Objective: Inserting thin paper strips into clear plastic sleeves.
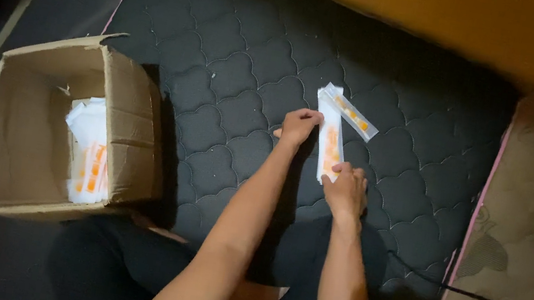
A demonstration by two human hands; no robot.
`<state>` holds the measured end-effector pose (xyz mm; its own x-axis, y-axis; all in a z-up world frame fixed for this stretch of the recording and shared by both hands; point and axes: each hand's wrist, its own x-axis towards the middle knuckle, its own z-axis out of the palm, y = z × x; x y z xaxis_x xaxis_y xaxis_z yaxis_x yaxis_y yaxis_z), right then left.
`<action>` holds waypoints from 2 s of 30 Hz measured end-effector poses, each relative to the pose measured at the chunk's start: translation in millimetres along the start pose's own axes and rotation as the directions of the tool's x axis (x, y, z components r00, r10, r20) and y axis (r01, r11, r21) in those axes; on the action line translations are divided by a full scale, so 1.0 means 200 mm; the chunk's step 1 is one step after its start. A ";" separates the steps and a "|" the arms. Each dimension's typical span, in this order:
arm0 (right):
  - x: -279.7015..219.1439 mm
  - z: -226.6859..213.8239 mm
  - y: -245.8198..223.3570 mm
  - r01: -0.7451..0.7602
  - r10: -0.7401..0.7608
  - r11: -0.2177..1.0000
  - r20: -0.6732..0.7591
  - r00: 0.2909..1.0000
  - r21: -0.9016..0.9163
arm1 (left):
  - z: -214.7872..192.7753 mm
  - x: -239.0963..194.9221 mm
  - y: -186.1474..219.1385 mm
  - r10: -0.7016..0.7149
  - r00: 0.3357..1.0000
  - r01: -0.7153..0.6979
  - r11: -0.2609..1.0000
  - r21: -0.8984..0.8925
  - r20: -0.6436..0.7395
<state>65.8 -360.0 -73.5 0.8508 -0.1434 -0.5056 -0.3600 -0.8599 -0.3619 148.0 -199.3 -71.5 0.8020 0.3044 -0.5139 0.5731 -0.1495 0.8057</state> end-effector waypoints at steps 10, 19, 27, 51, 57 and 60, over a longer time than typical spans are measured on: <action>-0.02 -0.03 -0.30 0.201 -0.224 0.973 -0.232 0.947 -0.117 | -0.26 -0.27 0.04 0.035 0.984 -0.029 0.999 -0.038 0.175; 0.08 -0.08 -0.50 0.233 -0.258 0.966 -0.330 0.908 -0.114 | -0.31 -0.34 -0.18 0.080 0.919 -0.149 0.977 0.152 0.387; 0.29 0.08 -0.41 0.282 -0.355 0.935 -0.534 0.768 -0.215 | -0.91 -0.84 -0.07 0.275 0.849 -0.335 0.940 0.058 0.451; -0.83 1.40 -1.99 0.899 -0.797 0.420 0.423 0.431 -0.125 | -2.42 -0.01 -1.07 -0.036 0.880 0.283 0.840 0.463 -0.473; -0.61 1.66 -1.90 0.643 -0.447 0.675 0.492 0.747 -0.363 | -2.37 -0.01 -1.26 -0.233 0.902 0.371 0.849 0.375 -0.363; -0.78 1.46 -1.93 0.649 -0.462 0.702 0.505 0.729 -0.294 | -2.33 -0.10 -1.13 -0.169 0.887 0.377 0.801 0.465 -0.429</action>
<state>-39.4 136.7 -83.4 0.5931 0.5405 -0.5967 0.4123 -0.8405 -0.3515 -76.7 265.9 -106.7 0.5426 0.6990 -0.4658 0.8399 -0.4426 0.3142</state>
